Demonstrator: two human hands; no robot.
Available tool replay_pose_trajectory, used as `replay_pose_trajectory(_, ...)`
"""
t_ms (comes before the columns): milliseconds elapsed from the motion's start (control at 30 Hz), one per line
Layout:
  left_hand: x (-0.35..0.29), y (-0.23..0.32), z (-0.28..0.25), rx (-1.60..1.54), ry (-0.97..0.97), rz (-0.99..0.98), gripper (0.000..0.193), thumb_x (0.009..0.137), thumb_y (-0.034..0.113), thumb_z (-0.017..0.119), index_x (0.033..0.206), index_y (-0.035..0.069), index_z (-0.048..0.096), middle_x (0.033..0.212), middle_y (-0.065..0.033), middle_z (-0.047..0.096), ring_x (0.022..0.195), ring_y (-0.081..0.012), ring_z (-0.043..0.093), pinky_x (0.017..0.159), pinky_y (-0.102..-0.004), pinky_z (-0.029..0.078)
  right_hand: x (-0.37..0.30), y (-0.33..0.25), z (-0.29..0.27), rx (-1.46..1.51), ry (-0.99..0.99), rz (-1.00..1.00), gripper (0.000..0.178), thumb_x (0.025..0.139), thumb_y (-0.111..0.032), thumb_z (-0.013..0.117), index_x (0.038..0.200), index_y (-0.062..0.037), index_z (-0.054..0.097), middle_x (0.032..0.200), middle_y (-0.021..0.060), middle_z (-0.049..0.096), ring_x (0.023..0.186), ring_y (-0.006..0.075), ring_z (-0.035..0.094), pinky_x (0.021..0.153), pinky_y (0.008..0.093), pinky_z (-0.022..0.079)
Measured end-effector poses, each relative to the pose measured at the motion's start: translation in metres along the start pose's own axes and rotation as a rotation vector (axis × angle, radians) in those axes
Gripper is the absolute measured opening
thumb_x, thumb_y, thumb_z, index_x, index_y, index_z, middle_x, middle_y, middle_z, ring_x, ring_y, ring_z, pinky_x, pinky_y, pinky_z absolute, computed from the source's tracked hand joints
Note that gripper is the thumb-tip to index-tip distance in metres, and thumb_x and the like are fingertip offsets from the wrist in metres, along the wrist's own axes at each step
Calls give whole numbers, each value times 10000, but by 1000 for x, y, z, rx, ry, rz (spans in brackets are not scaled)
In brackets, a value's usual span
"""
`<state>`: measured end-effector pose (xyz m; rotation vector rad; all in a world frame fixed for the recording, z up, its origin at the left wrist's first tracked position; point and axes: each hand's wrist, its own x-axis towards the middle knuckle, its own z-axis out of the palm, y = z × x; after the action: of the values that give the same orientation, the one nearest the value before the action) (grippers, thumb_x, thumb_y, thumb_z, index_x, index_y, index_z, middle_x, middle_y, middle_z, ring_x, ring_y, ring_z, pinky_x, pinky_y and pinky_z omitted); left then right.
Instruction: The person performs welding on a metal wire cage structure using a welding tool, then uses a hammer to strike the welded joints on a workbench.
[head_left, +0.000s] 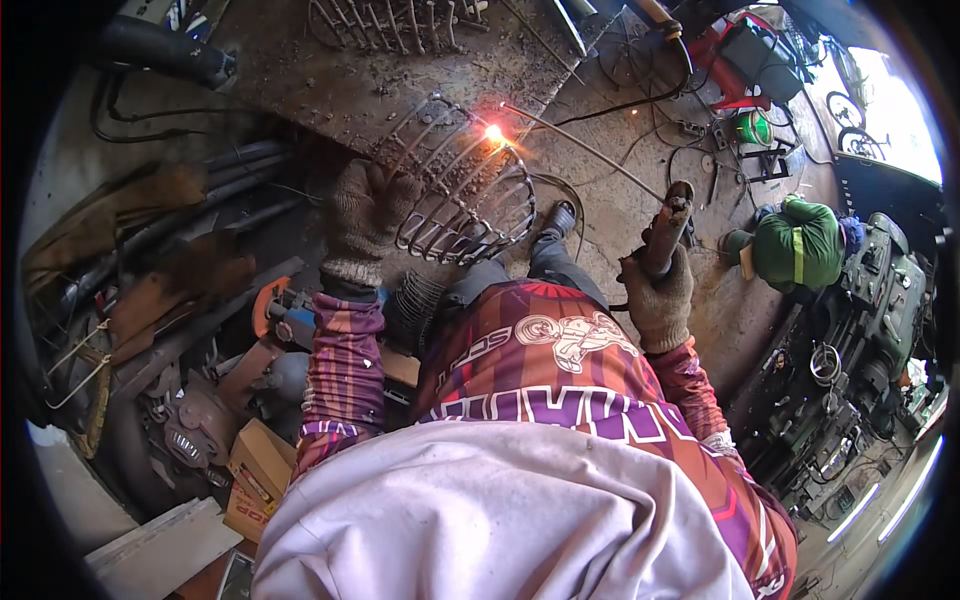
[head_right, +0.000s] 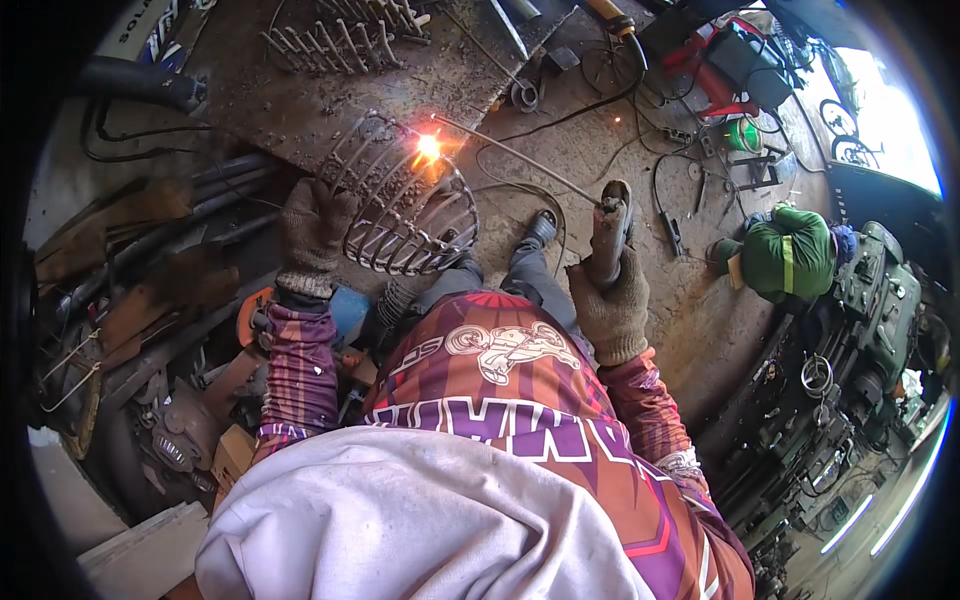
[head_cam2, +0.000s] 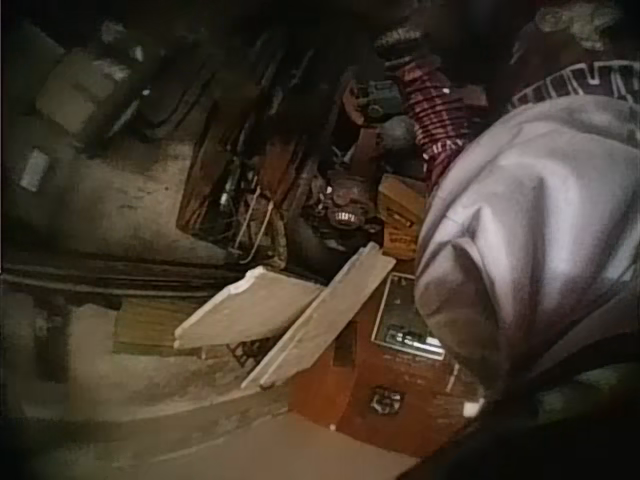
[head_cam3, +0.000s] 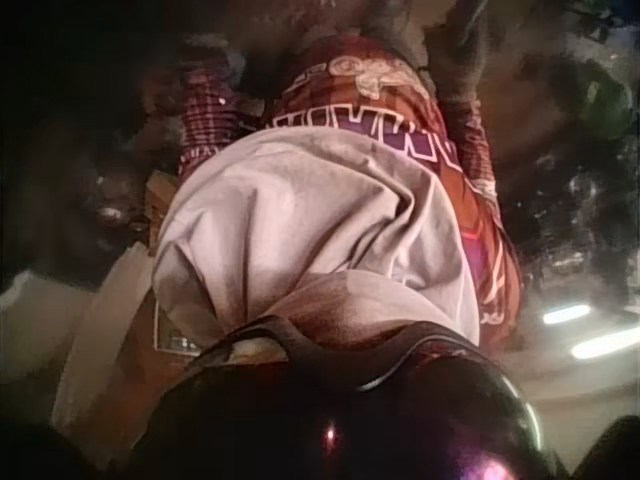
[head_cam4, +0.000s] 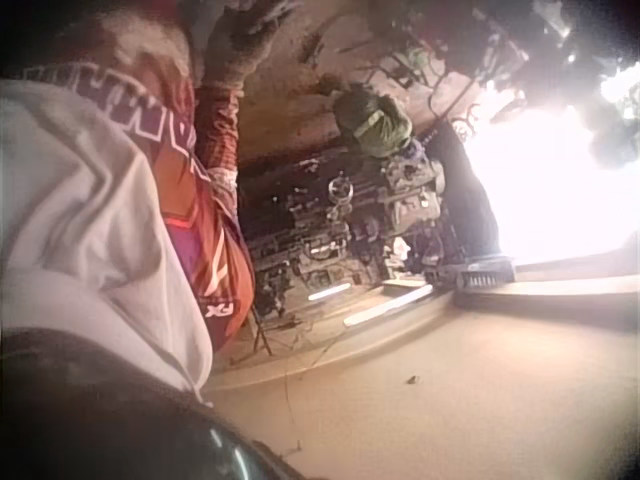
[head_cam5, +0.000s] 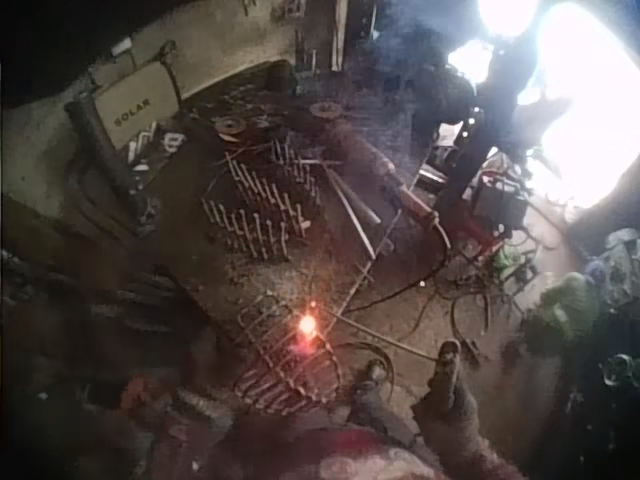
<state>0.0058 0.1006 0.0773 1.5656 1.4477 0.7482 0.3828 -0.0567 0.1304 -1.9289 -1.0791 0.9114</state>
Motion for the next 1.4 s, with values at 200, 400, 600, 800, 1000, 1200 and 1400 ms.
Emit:
replay_pose_trajectory(200, -3, 22, -1, 48, 117, 29, 600, 840, 586, 773, 899, 23, 575, 785, -39, 608, 748, -112, 501, 673, -320, 449, -3, 0, -3, -18, -21, 3, 442, 863, 26, 684, 1280, 32, 539, 948, 67, 624, 780, 141, 638, 676, 295, 562)
replay_pose_trajectory(400, -2, 33, -9, 224, 5, -28, 606, 881, 592, 724, 1001, 8, 612, 881, -57, 664, 798, -167, 581, 741, -356, 491, -4, -1, -2, -60, -24, -37, 436, 846, 20, 702, 1257, 30, 558, 904, 63, 643, 756, 135, 641, 665, 291, 546)
replay_pose_trajectory(600, -2, 30, -2, 20, 11, 47, 618, 952, 515, 673, 1278, -6, 605, 1149, -115, 700, 1039, -193, 642, 913, -358, 491, -2, -3, 3, -78, -12, -36, 415, 845, -2, 721, 1233, 26, 575, 873, 61, 649, 724, 140, 646, 657, 291, 538)
replay_pose_trajectory(800, -2, 38, -5, 81, -32, -75, 609, 943, 530, 677, 1223, -7, 621, 1098, -102, 703, 996, -195, 643, 887, -358, 494, -1, -5, 9, -170, -10, -64, 366, 831, -57, 760, 1156, -1, 602, 847, 60, 673, 738, 135, 655, 675, 303, 537)
replay_pose_trajectory(1000, -5, 37, -4, 22, -15, -18, 581, 941, 521, 683, 1181, -5, 626, 1074, -101, 703, 967, -185, 640, 865, -353, 496, -1, -10, 14, -199, 28, -75, 348, 820, -108, 781, 1110, -18, 612, 844, 60, 679, 740, 142, 654, 687, 316, 535)
replay_pose_trajectory(1200, -3, 34, -4, 4, -24, -22, 569, 947, 512, 680, 1165, -10, 629, 1067, -106, 702, 967, -191, 644, 865, -356, 492, -1, -16, 15, -231, 30, -58, 334, 817, -117, 786, 1090, -17, 621, 840, 69, 683, 746, 147, 659, 696, 325, 536)
replay_pose_trajectory(1400, -3, -6, -7, 79, -21, 3, 467, 965, 439, 671, 1126, 3, 637, 1048, -98, 697, 965, -190, 648, 869, -339, 503, 2, -17, 15, -233, 32, -176, 330, 818, -119, 789, 1086, -14, 626, 853, 97, 689, 762, 191, 673, 717, 351, 535)
